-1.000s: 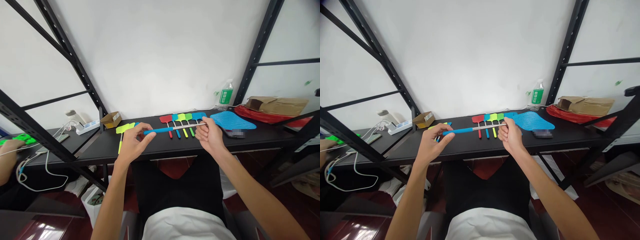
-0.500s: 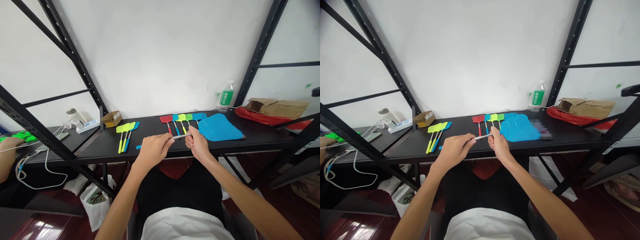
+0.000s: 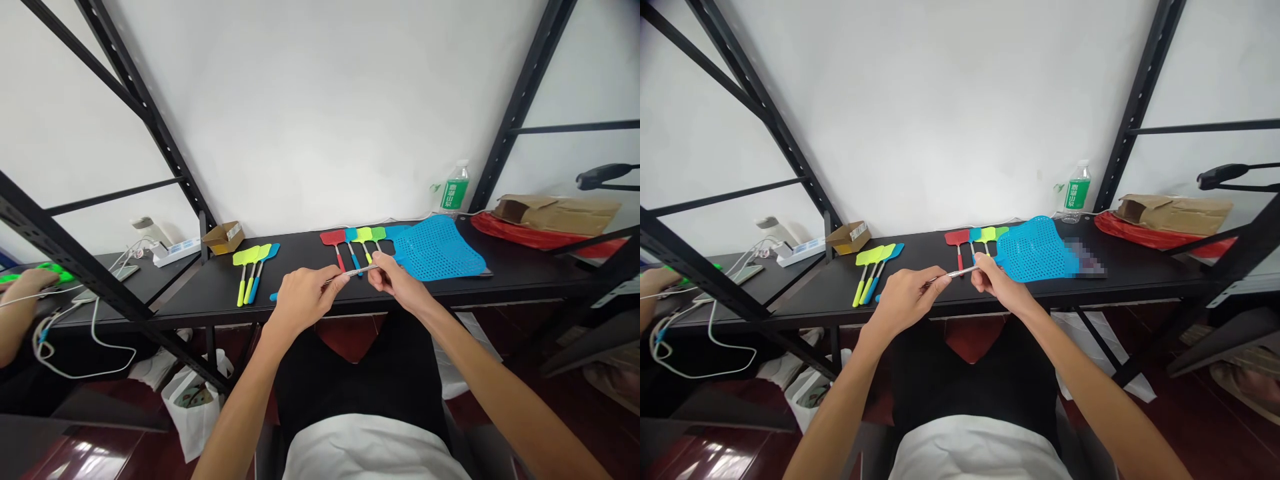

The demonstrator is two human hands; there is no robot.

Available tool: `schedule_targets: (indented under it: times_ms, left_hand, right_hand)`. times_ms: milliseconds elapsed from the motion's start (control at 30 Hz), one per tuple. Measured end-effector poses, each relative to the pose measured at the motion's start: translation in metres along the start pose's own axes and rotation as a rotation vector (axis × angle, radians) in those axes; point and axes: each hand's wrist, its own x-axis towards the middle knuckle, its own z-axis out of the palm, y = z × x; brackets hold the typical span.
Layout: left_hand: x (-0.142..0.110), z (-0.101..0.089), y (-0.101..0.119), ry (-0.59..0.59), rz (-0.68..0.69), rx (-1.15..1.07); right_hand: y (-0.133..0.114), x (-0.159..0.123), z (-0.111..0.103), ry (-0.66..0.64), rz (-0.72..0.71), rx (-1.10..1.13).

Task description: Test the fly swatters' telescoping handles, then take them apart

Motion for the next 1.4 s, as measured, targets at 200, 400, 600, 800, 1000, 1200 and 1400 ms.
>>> schedule_targets:
  times_ms: [200,400,600,800,1000,1200,1400]
  left_hand:
    - [-0.005,-0.011,-0.002,-0.033,0.015,-0.080]
    - [-0.010,-0.024,-0.006,-0.056,0.031,-0.133]
    - [-0.007,-0.016,0.000,0.001,0.049,-0.058]
    - [-0.005,-0.004,0.000,0.103,0.053,-0.028]
    - [-0.006,-0.001,0.001,0.075,0.034,-0.019]
    - [-0.006,-0.002,0.003,0.066,0.069,-0.023]
    - [-0.007,-0.002,0.003,0.063,0.089,-0.027]
  right_hand:
    - [-0.007,-0.003,-0.009,-0.075,-0.104,-0.114]
    - [-0.009,-0.003,-0.021,-0.086,-0.177,-0.139]
    - [-0.005,-0.001,-0.015,0.012,-0.054,0.052]
    - [-0.004,0.000,0.008,0.021,0.119,0.475]
    - [-0.005,-0.004,0.013,0.054,0.146,0.357]
    - [-0.005,-0.003,0.012,0.068,0.120,0.271]
    - [-0.006,-0.004,0.008,0.055,0.119,0.251]
